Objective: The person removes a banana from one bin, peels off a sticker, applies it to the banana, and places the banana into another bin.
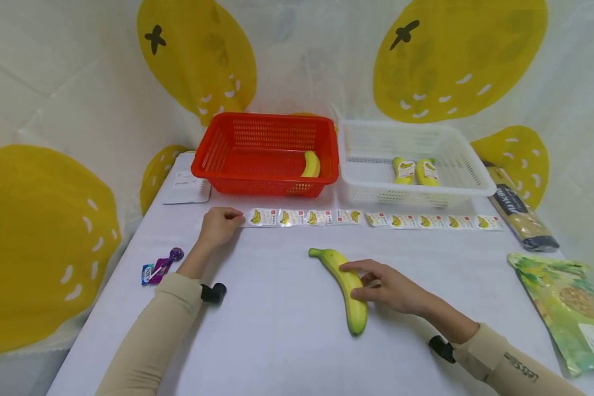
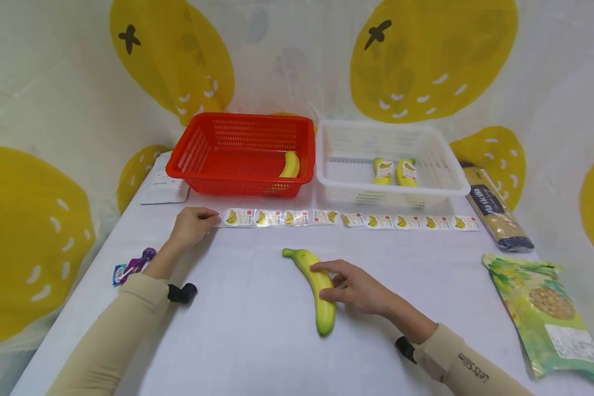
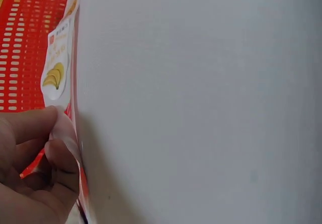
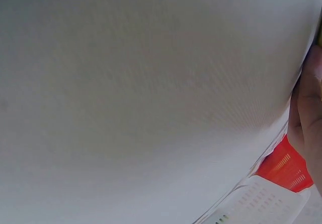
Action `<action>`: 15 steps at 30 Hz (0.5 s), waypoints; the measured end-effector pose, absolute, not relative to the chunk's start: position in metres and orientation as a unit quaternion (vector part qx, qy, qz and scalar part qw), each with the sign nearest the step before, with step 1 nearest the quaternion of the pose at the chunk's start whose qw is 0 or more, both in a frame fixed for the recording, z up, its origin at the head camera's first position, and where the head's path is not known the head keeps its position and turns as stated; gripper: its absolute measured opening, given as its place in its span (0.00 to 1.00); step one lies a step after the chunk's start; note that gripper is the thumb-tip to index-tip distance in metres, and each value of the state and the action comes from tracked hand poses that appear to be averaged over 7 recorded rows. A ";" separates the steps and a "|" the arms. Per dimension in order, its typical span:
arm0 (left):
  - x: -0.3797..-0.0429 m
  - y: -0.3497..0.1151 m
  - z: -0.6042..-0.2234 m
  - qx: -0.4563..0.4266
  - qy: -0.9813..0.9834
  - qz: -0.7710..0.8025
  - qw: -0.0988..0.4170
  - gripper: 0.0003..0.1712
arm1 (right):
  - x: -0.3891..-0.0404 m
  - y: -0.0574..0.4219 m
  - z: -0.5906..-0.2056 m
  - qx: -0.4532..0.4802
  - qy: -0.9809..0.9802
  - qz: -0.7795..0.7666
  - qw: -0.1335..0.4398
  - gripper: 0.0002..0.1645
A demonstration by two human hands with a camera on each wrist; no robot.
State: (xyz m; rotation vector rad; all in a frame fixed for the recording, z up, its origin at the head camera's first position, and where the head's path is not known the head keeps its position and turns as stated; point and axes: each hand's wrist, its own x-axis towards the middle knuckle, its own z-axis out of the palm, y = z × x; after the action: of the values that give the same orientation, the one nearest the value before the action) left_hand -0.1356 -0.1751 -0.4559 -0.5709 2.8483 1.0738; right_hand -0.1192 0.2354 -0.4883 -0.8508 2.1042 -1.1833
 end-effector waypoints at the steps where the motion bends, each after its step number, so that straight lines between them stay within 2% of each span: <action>1: -0.135 -0.175 -0.454 -0.186 0.919 0.347 0.024 0.16 | -0.119 0.235 -0.488 -0.317 0.787 -0.444 0.289 0.32; 8: -0.126 -0.174 -0.434 -0.141 0.927 0.348 0.004 0.15 | -0.125 0.234 -0.475 -0.303 0.804 -0.435 0.268 0.34; 12: -0.121 -0.169 -0.416 -0.096 0.928 0.360 -0.013 0.14 | -0.143 0.221 -0.450 -0.300 0.824 -0.426 0.223 0.31; 15: -0.117 -0.164 -0.406 -0.080 0.918 0.388 -0.004 0.13 | -0.161 0.199 -0.428 -0.332 0.815 -0.440 0.182 0.26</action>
State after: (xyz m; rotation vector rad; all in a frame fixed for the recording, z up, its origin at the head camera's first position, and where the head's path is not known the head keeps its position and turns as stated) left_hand -0.1173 -0.1638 -0.4056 -0.2517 2.8921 1.2224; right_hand -0.1611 0.1986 -0.4281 -0.9357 2.2992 -1.2414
